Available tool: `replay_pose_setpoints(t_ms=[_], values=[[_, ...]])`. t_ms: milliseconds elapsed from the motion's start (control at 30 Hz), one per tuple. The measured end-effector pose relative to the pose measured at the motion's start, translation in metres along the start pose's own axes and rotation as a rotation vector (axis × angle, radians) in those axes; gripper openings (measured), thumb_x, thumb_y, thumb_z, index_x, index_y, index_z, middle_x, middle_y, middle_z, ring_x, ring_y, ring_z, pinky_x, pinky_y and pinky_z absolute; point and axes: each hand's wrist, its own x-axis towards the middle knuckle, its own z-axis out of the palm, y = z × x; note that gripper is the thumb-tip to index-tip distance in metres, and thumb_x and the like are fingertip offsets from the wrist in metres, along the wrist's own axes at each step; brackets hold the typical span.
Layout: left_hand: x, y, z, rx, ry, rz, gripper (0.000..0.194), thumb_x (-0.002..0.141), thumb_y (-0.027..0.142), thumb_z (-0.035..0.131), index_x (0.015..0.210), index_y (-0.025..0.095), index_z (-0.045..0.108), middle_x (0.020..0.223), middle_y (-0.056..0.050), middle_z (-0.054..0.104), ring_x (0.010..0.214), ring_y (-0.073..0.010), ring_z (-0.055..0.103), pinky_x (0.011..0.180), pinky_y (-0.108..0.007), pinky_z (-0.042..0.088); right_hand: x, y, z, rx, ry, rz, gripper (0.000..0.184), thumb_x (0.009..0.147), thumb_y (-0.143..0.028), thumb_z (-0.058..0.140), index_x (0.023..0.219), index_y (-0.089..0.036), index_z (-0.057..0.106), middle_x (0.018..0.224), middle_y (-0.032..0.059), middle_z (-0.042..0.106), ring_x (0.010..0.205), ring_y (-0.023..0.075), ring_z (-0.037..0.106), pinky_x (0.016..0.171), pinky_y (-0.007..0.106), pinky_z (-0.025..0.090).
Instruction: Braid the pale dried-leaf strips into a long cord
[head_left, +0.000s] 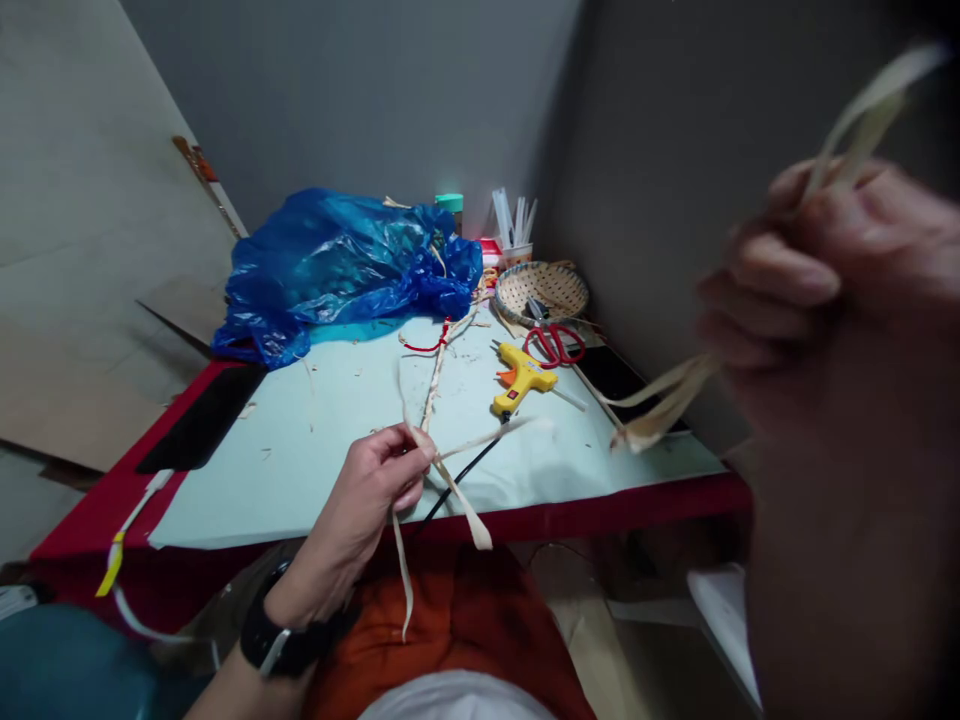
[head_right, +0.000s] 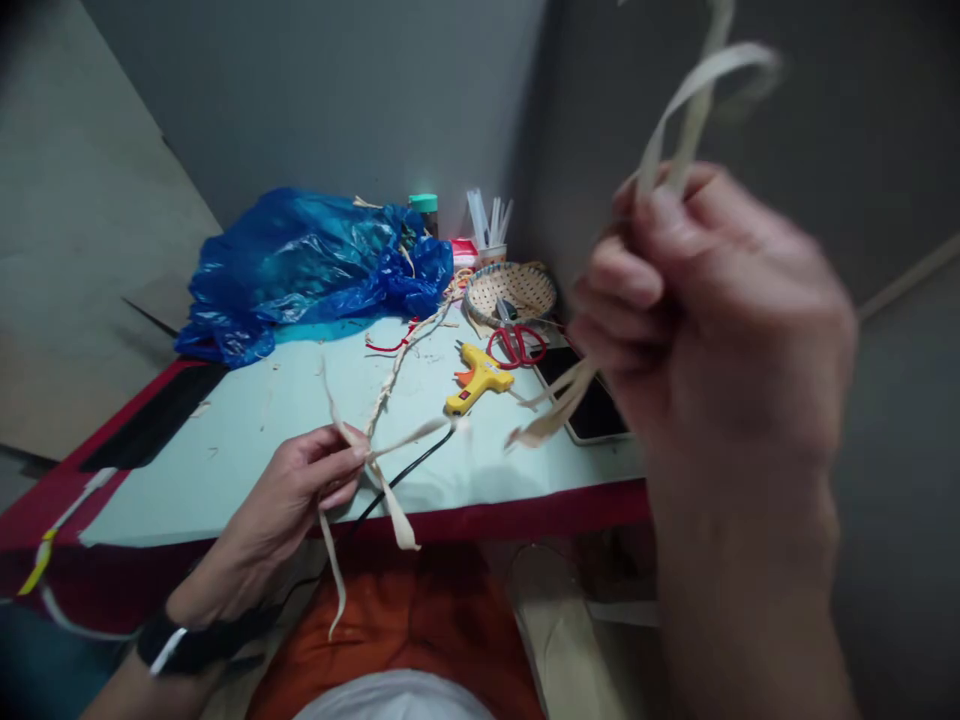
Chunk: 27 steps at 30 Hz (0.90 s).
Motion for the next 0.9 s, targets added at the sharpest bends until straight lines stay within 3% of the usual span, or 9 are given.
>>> replay_pose_setpoints(t_ms=[67, 200, 267, 367, 500, 600, 667, 767, 900], values=[[0.000, -0.001, -0.002, -0.009, -0.009, -0.010, 0.015, 0.077, 0.024, 0.067, 0.073, 0.013, 0.057, 0.052, 0.008, 0.040, 0.038, -0.0007, 0.029, 0.041, -0.018, 0.015, 0.023, -0.002, -0.012, -0.177, 0.131, -0.151, 0.014, 0.085, -0.016, 0.057, 0.074, -0.020, 0.065, 0.050, -0.0061, 0.030, 0.042, 0.0019, 0.023, 0.044, 0.031, 0.005], [0.001, -0.001, -0.005, -0.059, -0.017, -0.012, 0.015, 0.075, 0.023, 0.069, 0.074, 0.012, 0.059, 0.055, 0.007, 0.043, 0.039, 0.0001, 0.029, 0.041, -0.017, 0.014, 0.077, 0.023, -0.038, -0.579, 0.116, -0.345, 0.018, 0.090, -0.029, 0.054, 0.077, -0.028, 0.065, 0.062, -0.0001, 0.043, 0.053, 0.0102, 0.038, 0.047, 0.028, 0.019], [0.002, 0.000, -0.004, -0.108, -0.048, -0.025, 0.016, 0.074, 0.022, 0.071, 0.074, 0.011, 0.060, 0.055, 0.006, 0.044, 0.039, 0.0002, 0.030, 0.040, -0.017, 0.014, 0.102, 0.044, -0.050, -0.868, 0.138, -0.364, 0.020, 0.085, -0.032, 0.063, 0.067, -0.025, 0.056, 0.064, 0.0022, 0.045, 0.065, 0.0153, 0.046, 0.052, 0.028, 0.024], [0.004, 0.003, 0.000, -0.158, -0.071, -0.043, 0.017, 0.072, 0.022, 0.073, 0.073, 0.010, 0.061, 0.056, 0.005, 0.046, 0.040, 0.0001, 0.030, 0.040, -0.017, 0.014, 0.117, 0.075, -0.054, -0.954, 0.011, -0.362, 0.033, 0.070, -0.028, 0.078, 0.070, -0.023, 0.045, 0.076, 0.0030, 0.051, 0.086, 0.0177, 0.049, 0.064, 0.028, 0.031], [0.006, 0.002, 0.005, -0.125, -0.080, -0.044, 0.017, 0.073, 0.024, 0.073, 0.074, 0.010, 0.063, 0.061, 0.002, 0.051, 0.041, 0.0001, 0.031, 0.040, -0.017, 0.016, 0.076, 0.099, -0.016, -0.934, -0.257, -0.252, 0.013, 0.081, -0.026, 0.066, 0.072, -0.019, 0.060, 0.075, 0.0045, 0.060, 0.079, 0.0191, 0.054, 0.071, 0.032, 0.037], [0.006, 0.000, 0.011, -0.077, -0.077, -0.026, 0.017, 0.073, 0.025, 0.072, 0.073, 0.010, 0.063, 0.061, 0.002, 0.051, 0.042, -0.0011, 0.032, 0.040, -0.018, 0.019, 0.022, 0.105, 0.027, -0.656, -0.691, -0.078, 0.019, 0.087, -0.035, 0.061, 0.089, -0.020, 0.071, 0.085, 0.0039, 0.069, 0.079, 0.0179, 0.060, 0.071, 0.031, 0.042], [0.006, -0.002, 0.014, -0.070, -0.047, -0.024, 0.018, 0.071, 0.024, 0.073, 0.069, 0.010, 0.062, 0.055, 0.005, 0.044, 0.043, -0.0020, 0.029, 0.040, -0.018, 0.020, -0.004, 0.108, 0.049, -0.572, -0.831, -0.079, 0.021, 0.091, -0.031, 0.055, 0.089, -0.019, 0.072, 0.084, 0.0036, 0.068, 0.079, 0.0161, 0.059, 0.072, 0.029, 0.041], [0.007, -0.003, 0.018, -0.104, -0.022, -0.019, 0.022, 0.069, 0.024, 0.075, 0.063, 0.012, 0.058, 0.053, 0.006, 0.039, 0.044, -0.0028, 0.027, 0.040, -0.018, 0.021, -0.021, 0.110, 0.062, -0.554, -0.765, -0.123, 0.018, 0.090, -0.023, 0.056, 0.084, -0.015, 0.072, 0.080, 0.0036, 0.064, 0.077, 0.0142, 0.056, 0.071, 0.026, 0.039], [0.006, -0.004, 0.016, -0.180, -0.094, -0.014, 0.018, 0.078, 0.027, 0.070, 0.070, 0.012, 0.063, 0.056, 0.005, 0.043, 0.046, -0.0045, 0.032, 0.043, -0.019, 0.028, -0.013, 0.101, 0.052, -0.432, -0.635, -0.003, 0.022, 0.092, -0.027, 0.052, 0.081, -0.014, 0.067, 0.076, 0.0007, 0.062, 0.074, 0.0125, 0.054, 0.069, 0.024, 0.038]])
